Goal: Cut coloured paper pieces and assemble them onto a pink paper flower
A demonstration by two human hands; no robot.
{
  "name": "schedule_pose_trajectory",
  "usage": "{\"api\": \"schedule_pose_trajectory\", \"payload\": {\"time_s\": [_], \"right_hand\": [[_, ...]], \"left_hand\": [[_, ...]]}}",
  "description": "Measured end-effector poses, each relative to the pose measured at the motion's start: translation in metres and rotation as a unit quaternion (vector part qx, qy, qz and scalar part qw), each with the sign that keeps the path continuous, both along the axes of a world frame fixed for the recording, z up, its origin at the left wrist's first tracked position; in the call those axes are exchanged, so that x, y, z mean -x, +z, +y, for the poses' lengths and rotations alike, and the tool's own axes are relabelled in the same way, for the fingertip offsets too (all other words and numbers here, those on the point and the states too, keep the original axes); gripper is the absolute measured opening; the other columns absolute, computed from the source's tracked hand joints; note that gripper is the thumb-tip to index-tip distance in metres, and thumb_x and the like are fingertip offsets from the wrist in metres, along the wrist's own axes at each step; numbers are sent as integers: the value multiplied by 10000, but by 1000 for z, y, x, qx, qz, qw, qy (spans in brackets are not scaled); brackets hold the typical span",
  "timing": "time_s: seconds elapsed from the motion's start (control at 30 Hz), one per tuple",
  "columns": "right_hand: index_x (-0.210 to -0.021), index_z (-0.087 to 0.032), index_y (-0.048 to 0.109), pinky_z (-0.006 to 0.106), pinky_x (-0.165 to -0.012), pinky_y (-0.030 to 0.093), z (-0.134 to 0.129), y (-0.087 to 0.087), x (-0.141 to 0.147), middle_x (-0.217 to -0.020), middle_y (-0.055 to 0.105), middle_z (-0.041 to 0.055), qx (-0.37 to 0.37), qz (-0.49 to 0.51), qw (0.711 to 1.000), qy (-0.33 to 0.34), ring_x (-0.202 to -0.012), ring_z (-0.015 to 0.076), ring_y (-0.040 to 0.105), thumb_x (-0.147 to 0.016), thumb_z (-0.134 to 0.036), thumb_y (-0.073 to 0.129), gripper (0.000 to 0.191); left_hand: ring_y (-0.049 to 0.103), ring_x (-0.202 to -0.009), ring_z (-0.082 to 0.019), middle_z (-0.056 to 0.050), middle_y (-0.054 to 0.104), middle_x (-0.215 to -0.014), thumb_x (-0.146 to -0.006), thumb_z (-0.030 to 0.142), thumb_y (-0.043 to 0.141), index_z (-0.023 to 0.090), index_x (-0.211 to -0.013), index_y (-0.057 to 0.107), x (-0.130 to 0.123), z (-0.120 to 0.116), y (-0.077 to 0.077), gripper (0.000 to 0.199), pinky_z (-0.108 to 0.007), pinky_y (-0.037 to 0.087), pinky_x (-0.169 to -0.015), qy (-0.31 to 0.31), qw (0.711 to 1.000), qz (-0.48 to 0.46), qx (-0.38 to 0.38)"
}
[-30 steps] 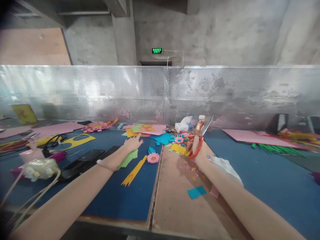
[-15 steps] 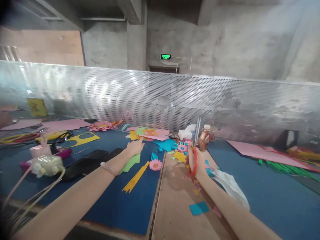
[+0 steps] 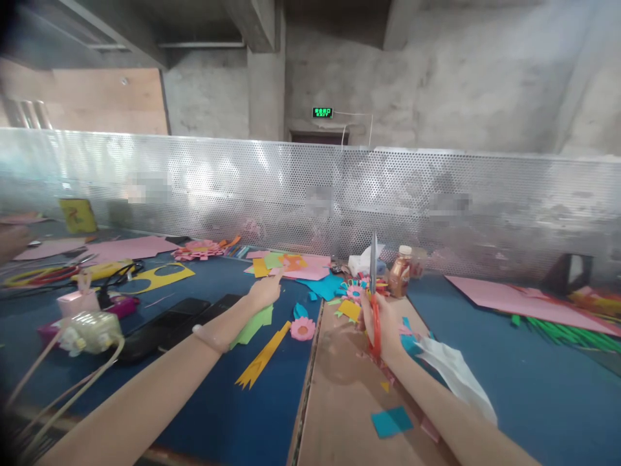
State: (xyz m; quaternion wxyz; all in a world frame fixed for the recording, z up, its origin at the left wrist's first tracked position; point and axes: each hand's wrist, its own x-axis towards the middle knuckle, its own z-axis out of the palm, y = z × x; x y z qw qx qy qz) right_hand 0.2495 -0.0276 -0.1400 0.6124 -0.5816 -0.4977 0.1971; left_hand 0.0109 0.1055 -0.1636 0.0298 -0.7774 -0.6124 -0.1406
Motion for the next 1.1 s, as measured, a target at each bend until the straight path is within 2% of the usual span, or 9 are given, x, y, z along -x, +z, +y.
{"api": "schedule_pose_trajectory", "payload": {"time_s": [0.13, 0.3, 0.57, 0.63, 0.7, 0.77, 0.9, 1.0, 1.1], "right_hand": [[-535, -220, 476, 255, -366, 387, -5, 6, 2, -325, 409, -24, -12, -4, 1000, 9, -325, 150, 460, -732, -485, 494, 331], [-509, -226, 475, 277, -360, 400, -7, 6, 2, -327, 436, -7, -15, -14, 1000, 16, -318, 167, 463, -665, -484, 570, 316], [-488, -230, 470, 275, -379, 407, -3, 4, -1, -340, 451, -3, -7, -37, 999, 14, -328, 159, 457, -679, -528, 548, 363], [-474, -227, 463, 275, -383, 400, -5, 4, -2, -354, 465, 2, -3, -43, 999, 17, -341, 161, 462, -668, -552, 549, 388], [-433, -222, 440, 267, -407, 401, -6, 2, -2, -360, 467, 8, -2, -57, 998, 17, -364, 154, 468, -687, -574, 520, 442], [-399, -219, 420, 261, -455, 412, -6, -1, -2, -364, 466, 14, 0, -89, 996, 5, -394, 147, 477, -730, -581, 471, 493], [-403, -223, 410, 273, -541, 421, -4, -6, -4, -362, 466, 12, 9, -143, 989, -31, -428, 152, 490, -794, -566, 391, 520], [-409, -222, 411, 263, -521, 419, -4, -6, -3, -382, 467, 7, 10, -148, 989, -12, -437, 149, 493, -779, -584, 398, 517], [-392, -219, 414, 259, -445, 398, -6, -4, -2, -388, 455, 7, 25, -141, 990, 4, -395, 141, 464, -725, -638, 419, 535]], "left_hand": [[481, -1124, -284, -131, 529, -1229, -804, 170, 379, 214, -1371, 228, -3, 3, -1, 589, -422, 386, -888, -18, 1000, -2, 0], [472, -1137, -275, -122, 530, -1233, -796, 166, 397, 193, -1281, 403, -6, 11, -4, 486, -407, 377, -910, -30, 999, -12, 5], [421, -1182, -263, -118, 458, -1302, -810, 134, 364, 165, -1254, 417, -9, 10, -4, 449, -393, 342, -945, -61, 997, -54, -6], [448, -1151, -260, -132, 508, -1237, -828, 180, 371, 152, -1178, 483, -9, 9, 1, 369, -372, 359, -920, -77, 995, -69, -2], [535, -1027, -252, -137, 604, -1061, -839, 249, 386, 135, -1020, 570, -8, 6, 7, 282, -345, 403, -848, -103, 991, -83, 16], [586, -889, -226, -111, 644, -910, -832, 335, 419, 135, -879, 603, -4, 2, 15, 276, -306, 432, -763, -145, 984, -96, 43], [604, -760, -157, -22, 660, -820, -723, 489, 560, 171, -794, 619, 4, -6, 27, 331, -209, 437, -627, -261, 950, -117, 128], [600, -705, -139, -3, 655, -761, -637, 477, 654, 173, -763, 636, 5, -9, 29, 330, -185, 418, -571, -320, 922, -123, 180], [589, -695, -142, -13, 644, -742, -624, 436, 682, 163, -753, 644, 0, -9, 26, 305, -194, 404, -561, -354, 907, -138, 183]]}}
